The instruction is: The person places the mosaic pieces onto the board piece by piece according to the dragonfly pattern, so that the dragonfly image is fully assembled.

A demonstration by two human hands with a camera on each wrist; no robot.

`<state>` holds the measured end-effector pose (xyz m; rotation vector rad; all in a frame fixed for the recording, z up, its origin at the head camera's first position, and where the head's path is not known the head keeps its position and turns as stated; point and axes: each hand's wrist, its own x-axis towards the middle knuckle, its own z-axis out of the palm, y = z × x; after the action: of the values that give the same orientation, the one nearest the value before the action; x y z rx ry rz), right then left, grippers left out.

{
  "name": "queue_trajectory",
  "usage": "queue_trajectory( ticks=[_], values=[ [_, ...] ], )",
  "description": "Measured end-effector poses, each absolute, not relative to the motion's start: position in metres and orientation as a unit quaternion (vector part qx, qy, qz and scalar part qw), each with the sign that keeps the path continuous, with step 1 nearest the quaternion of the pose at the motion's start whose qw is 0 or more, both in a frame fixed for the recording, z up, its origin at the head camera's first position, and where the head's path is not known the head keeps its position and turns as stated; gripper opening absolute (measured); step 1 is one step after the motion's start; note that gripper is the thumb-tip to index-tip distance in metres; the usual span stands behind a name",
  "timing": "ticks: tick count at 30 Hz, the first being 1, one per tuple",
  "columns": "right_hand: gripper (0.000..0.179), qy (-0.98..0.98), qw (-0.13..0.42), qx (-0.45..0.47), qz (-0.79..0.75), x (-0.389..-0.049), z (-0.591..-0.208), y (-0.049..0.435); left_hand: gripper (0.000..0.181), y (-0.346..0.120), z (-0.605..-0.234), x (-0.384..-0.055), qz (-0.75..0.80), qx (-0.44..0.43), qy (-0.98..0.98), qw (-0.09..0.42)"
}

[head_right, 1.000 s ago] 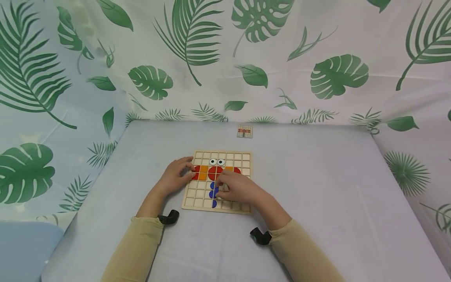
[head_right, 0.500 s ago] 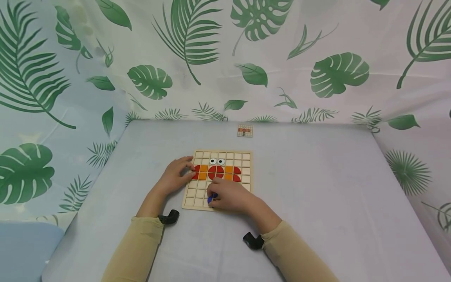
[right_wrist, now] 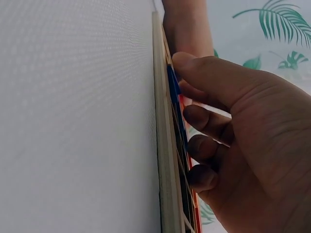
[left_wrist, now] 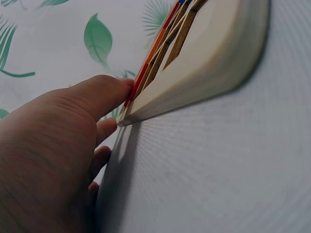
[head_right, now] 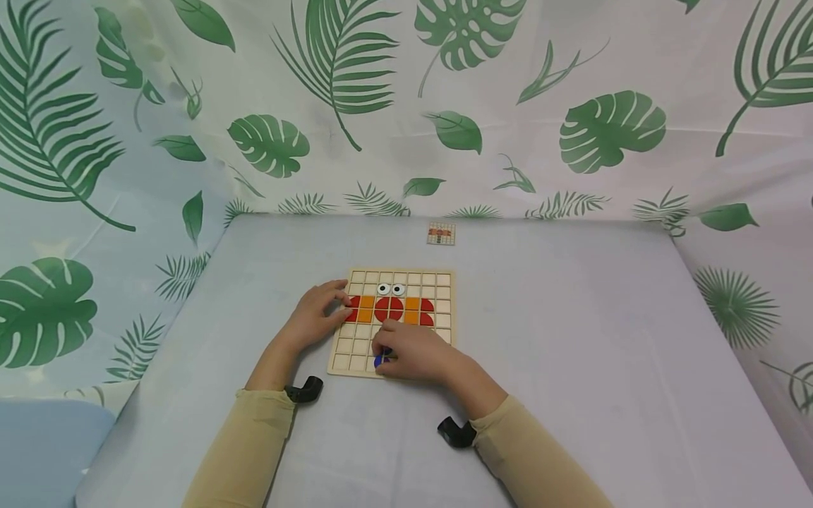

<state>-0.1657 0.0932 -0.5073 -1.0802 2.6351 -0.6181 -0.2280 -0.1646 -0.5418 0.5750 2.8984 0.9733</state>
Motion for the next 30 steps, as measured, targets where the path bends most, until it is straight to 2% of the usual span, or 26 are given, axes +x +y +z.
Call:
queue_trajectory(
  ticks=[12,23,30],
  values=[
    [0.010,0.888,0.104,-0.395,-0.210,-0.166,-0.510,0.097,0.010,-0.163,-0.542,-0.228,0.313,0.182,0.932,0.016],
    [0.013,0.885,0.115,-0.387,-0.233,-0.169,-0.511,0.098,0.011,-0.166,-0.542,-0.227,0.312,0.184,0.932,0.022],
    [0.017,0.890,0.109,-0.351,-0.269,-0.171,-0.502,0.110,0.011,-0.168,-0.550,-0.223,0.307,0.170,0.936,0.033]
  ],
)
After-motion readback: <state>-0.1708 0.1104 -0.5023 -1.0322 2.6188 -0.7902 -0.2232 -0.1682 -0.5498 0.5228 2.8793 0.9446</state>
